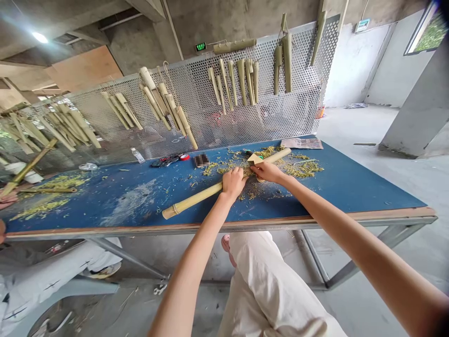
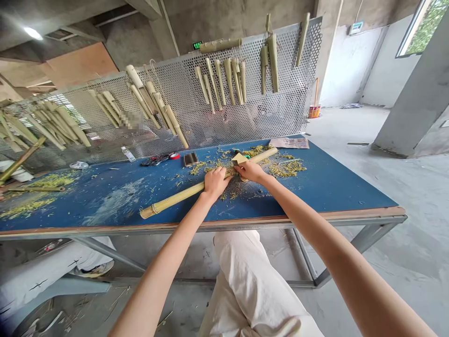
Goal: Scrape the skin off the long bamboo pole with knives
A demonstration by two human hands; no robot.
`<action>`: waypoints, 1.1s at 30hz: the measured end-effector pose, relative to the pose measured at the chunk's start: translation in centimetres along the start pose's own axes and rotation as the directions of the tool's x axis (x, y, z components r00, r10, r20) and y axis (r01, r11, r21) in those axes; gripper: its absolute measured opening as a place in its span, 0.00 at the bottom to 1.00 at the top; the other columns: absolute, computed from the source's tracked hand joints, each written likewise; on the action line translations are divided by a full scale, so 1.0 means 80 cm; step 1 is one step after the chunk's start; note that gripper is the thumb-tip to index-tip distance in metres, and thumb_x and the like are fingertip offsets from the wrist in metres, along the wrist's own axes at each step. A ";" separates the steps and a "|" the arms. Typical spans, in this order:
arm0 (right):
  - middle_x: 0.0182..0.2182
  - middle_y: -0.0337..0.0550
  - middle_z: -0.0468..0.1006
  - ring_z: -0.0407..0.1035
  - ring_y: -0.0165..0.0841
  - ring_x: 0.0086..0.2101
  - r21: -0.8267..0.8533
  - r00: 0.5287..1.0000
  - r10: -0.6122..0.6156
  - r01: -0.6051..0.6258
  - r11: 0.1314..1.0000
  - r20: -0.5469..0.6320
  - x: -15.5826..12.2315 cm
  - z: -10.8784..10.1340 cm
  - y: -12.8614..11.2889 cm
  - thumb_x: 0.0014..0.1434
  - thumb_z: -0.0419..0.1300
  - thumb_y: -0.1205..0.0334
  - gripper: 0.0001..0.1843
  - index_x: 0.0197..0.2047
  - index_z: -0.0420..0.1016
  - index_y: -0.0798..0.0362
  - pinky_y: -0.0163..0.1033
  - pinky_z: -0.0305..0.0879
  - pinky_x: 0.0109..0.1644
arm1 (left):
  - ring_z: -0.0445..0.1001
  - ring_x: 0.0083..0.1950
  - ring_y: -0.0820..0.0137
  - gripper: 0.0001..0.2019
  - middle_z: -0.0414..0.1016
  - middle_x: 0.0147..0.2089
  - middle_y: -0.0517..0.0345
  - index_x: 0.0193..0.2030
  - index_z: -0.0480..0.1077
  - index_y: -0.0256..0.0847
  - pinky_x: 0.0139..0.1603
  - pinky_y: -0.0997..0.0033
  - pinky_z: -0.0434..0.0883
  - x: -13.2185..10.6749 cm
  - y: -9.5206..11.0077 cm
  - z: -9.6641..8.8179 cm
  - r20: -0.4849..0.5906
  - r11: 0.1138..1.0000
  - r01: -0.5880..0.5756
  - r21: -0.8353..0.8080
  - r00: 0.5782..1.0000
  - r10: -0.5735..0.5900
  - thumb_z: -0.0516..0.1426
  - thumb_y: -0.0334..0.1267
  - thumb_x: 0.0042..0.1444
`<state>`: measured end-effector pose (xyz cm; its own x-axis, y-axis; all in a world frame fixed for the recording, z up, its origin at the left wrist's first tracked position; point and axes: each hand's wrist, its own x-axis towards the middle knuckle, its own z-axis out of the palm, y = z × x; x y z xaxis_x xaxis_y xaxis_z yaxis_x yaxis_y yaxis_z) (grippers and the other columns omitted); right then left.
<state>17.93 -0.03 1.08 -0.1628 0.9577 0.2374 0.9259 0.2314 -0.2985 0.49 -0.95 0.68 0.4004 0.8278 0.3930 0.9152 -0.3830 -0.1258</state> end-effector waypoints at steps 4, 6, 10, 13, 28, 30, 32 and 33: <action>0.34 0.52 0.83 0.73 0.35 0.31 -0.024 0.998 0.054 -0.054 0.998 -0.028 0.002 0.001 0.000 0.75 0.45 0.54 0.23 0.42 0.78 0.57 0.35 0.55 0.31 | 0.78 0.52 0.59 0.12 0.79 0.50 0.46 0.50 0.74 0.36 0.47 0.64 0.70 0.000 0.000 0.000 -0.004 1.000 -0.005 0.010 1.000 0.006 0.58 0.43 0.68; 0.34 0.51 0.83 0.73 0.35 0.31 -0.003 1.000 0.025 -0.025 1.000 0.014 0.003 0.000 0.000 0.75 0.46 0.54 0.24 0.40 0.79 0.56 0.34 0.55 0.31 | 0.78 0.53 0.60 0.12 0.79 0.51 0.45 0.50 0.74 0.37 0.47 0.64 0.70 0.000 0.001 -0.001 0.001 1.000 -0.012 0.011 1.000 0.012 0.58 0.43 0.68; 0.34 0.54 0.83 0.75 0.37 0.33 -0.098 0.993 0.102 -0.107 0.989 -0.058 0.003 -0.001 0.001 0.73 0.48 0.54 0.23 0.39 0.80 0.58 0.35 0.56 0.32 | 0.78 0.53 0.59 0.12 0.79 0.51 0.45 0.50 0.74 0.37 0.47 0.65 0.70 -0.001 0.002 -0.002 0.011 1.000 -0.009 0.005 1.000 0.009 0.58 0.43 0.68; 0.35 0.53 0.83 0.74 0.37 0.33 -0.061 0.996 0.078 -0.081 0.995 -0.050 0.003 0.001 0.002 0.74 0.47 0.55 0.23 0.40 0.80 0.57 0.35 0.57 0.33 | 0.78 0.53 0.59 0.13 0.79 0.51 0.45 0.50 0.74 0.37 0.47 0.64 0.70 -0.001 0.001 -0.002 0.012 1.000 -0.010 -0.001 1.000 0.010 0.58 0.44 0.68; 0.36 0.51 0.83 0.72 0.34 0.32 -0.025 0.999 0.001 -0.001 1.000 -0.035 0.005 0.010 -0.002 0.75 0.47 0.53 0.23 0.41 0.79 0.57 0.35 0.52 0.31 | 0.78 0.52 0.58 0.17 0.79 0.51 0.41 0.52 0.74 0.33 0.46 0.63 0.70 0.001 0.003 0.002 0.045 0.999 -0.020 0.029 0.999 0.019 0.53 0.46 0.71; 0.37 0.52 0.83 0.73 0.35 0.33 -0.042 0.996 0.019 -0.023 0.999 -0.083 0.004 0.008 -0.003 0.75 0.48 0.54 0.22 0.42 0.79 0.57 0.35 0.52 0.31 | 0.79 0.52 0.57 0.18 0.79 0.51 0.40 0.52 0.74 0.33 0.46 0.63 0.70 0.001 0.004 0.003 0.053 0.999 -0.022 0.029 0.998 0.021 0.51 0.46 0.72; 0.35 0.50 0.83 0.73 0.34 0.32 0.022 0.999 -0.010 0.011 1.000 -0.033 0.002 0.005 -0.003 0.75 0.47 0.55 0.23 0.39 0.78 0.57 0.34 0.54 0.32 | 0.79 0.51 0.57 0.19 0.79 0.51 0.40 0.51 0.74 0.33 0.45 0.63 0.70 0.001 0.005 0.003 0.059 0.999 -0.030 0.027 0.998 0.028 0.51 0.47 0.72; 0.33 0.50 0.83 0.72 0.33 0.31 0.054 1.000 -0.021 0.021 0.998 0.001 0.002 0.004 -0.003 0.75 0.46 0.55 0.24 0.38 0.78 0.56 0.34 0.54 0.31 | 0.79 0.51 0.57 0.19 0.79 0.50 0.40 0.51 0.74 0.33 0.45 0.63 0.70 0.001 0.005 0.003 0.064 0.999 -0.037 0.025 0.997 0.035 0.51 0.47 0.72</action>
<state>17.54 0.09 0.87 -0.1823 0.9528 0.2428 0.9027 0.2601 -0.3428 0.91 -0.98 0.45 0.4346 0.8383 0.3292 0.9006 -0.4028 -0.1633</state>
